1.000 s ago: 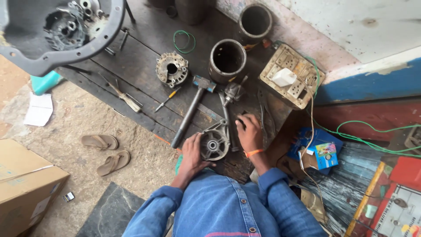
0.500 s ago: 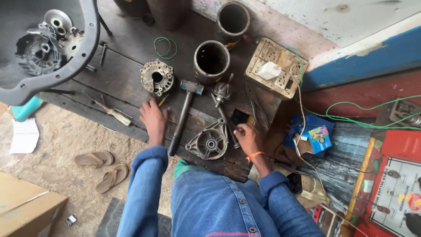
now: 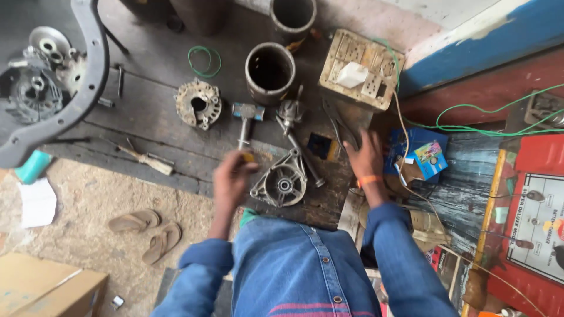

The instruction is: Disassembling and reassembling a motorcycle starter motor or alternator on a workshop workbench.

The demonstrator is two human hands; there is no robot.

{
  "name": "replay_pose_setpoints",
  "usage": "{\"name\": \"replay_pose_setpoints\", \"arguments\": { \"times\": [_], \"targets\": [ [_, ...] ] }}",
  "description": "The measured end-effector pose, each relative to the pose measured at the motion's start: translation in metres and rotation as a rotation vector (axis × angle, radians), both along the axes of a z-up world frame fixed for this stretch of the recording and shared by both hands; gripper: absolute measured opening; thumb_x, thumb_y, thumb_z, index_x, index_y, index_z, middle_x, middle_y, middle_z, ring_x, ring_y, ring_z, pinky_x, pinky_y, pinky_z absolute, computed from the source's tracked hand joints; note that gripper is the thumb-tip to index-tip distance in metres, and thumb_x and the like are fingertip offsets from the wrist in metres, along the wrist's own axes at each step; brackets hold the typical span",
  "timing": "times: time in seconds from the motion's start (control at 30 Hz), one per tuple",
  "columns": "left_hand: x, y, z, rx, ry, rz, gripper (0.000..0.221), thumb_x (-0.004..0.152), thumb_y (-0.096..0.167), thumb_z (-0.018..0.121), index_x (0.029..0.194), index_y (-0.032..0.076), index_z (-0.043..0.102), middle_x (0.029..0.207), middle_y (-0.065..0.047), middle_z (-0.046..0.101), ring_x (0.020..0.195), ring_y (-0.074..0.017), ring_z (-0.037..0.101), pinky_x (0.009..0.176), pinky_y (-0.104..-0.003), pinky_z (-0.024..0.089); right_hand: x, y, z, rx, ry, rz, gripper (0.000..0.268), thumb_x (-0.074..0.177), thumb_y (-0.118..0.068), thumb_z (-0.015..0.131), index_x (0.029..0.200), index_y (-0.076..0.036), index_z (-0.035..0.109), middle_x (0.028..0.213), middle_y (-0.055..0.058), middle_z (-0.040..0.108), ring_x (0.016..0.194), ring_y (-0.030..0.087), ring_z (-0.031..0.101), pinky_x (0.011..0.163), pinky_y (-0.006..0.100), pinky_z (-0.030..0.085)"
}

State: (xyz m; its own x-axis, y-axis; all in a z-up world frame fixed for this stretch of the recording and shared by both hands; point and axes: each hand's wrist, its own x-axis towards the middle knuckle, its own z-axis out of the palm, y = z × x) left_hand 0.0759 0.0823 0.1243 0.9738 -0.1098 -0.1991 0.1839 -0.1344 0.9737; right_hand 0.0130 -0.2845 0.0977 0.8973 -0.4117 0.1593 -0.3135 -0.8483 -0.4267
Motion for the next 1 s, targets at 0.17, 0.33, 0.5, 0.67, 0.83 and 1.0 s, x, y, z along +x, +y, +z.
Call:
{"name": "replay_pose_setpoints", "arguments": {
  "times": [0.17,0.33,0.5,0.67,0.83,1.0],
  "targets": [
    [-0.027,-0.050,-0.003,0.162,0.018,-0.106,0.013,0.087,0.006,0.077,0.100,0.006,0.075,0.088,-0.010,0.079,0.079,-0.0190,0.075,0.072,-0.032,0.056,0.032,-0.012,-0.040,-0.203,0.127,0.101,0.091,0.072,-0.041,0.092,0.140,0.004,0.051,0.135,0.034,0.047,0.122,0.058,0.044,0.100,0.059,0.040],
    [-0.046,-0.061,-0.036,0.126,-0.040,-0.072,0.017,0.086,0.006,0.075,0.103,0.006,0.072,0.094,-0.012,0.079,0.085,-0.0191,0.077,0.075,-0.032,0.057,0.037,-0.007,-0.036,-0.092,0.323,0.035,0.074,0.076,-0.034,0.086,0.136,-0.001,0.056,0.135,0.026,0.053,0.127,0.047,0.050,0.108,0.050,0.043],
    [-0.050,-0.068,-0.027,0.097,-0.078,-0.061,0.018,0.088,0.003,0.071,0.106,0.007,0.072,0.096,-0.013,0.078,0.087,-0.0220,0.078,0.076,-0.033,0.058,0.035,-0.012,-0.022,-0.022,0.351,0.039,0.064,0.069,-0.030,0.090,0.117,0.003,0.064,0.130,0.031,0.056,0.119,0.048,0.054,0.100,0.049,0.046],
    [-0.054,-0.070,-0.010,0.129,-0.141,-0.084,0.019,0.088,0.000,0.072,0.106,0.007,0.073,0.098,-0.012,0.078,0.089,-0.0212,0.077,0.077,-0.032,0.058,0.001,-0.037,-0.026,0.366,0.360,-0.036,0.043,0.073,-0.027,0.089,0.102,0.001,0.073,0.086,0.018,0.076,0.076,0.025,0.075,0.069,0.038,0.058],
    [-0.059,-0.068,-0.021,0.116,-0.126,-0.116,0.024,0.088,-0.007,0.066,0.108,0.005,0.072,0.100,-0.010,0.079,0.094,-0.0183,0.078,0.081,-0.030,0.059,-0.026,-0.034,-0.014,0.837,0.358,-0.178,0.029,0.082,-0.014,0.082,0.100,0.005,0.069,0.080,0.011,0.073,0.060,0.016,0.069,0.052,0.031,0.054],
    [-0.064,-0.070,-0.024,0.097,-0.173,-0.103,0.026,0.091,-0.010,0.063,0.112,0.003,0.071,0.104,-0.010,0.079,0.099,-0.0176,0.077,0.085,-0.030,0.061,-0.047,-0.035,-0.022,0.959,0.315,-0.232,0.027,0.082,-0.009,0.081,0.100,0.007,0.067,0.082,0.010,0.070,0.061,0.016,0.068,0.052,0.030,0.057]
  ]
}}
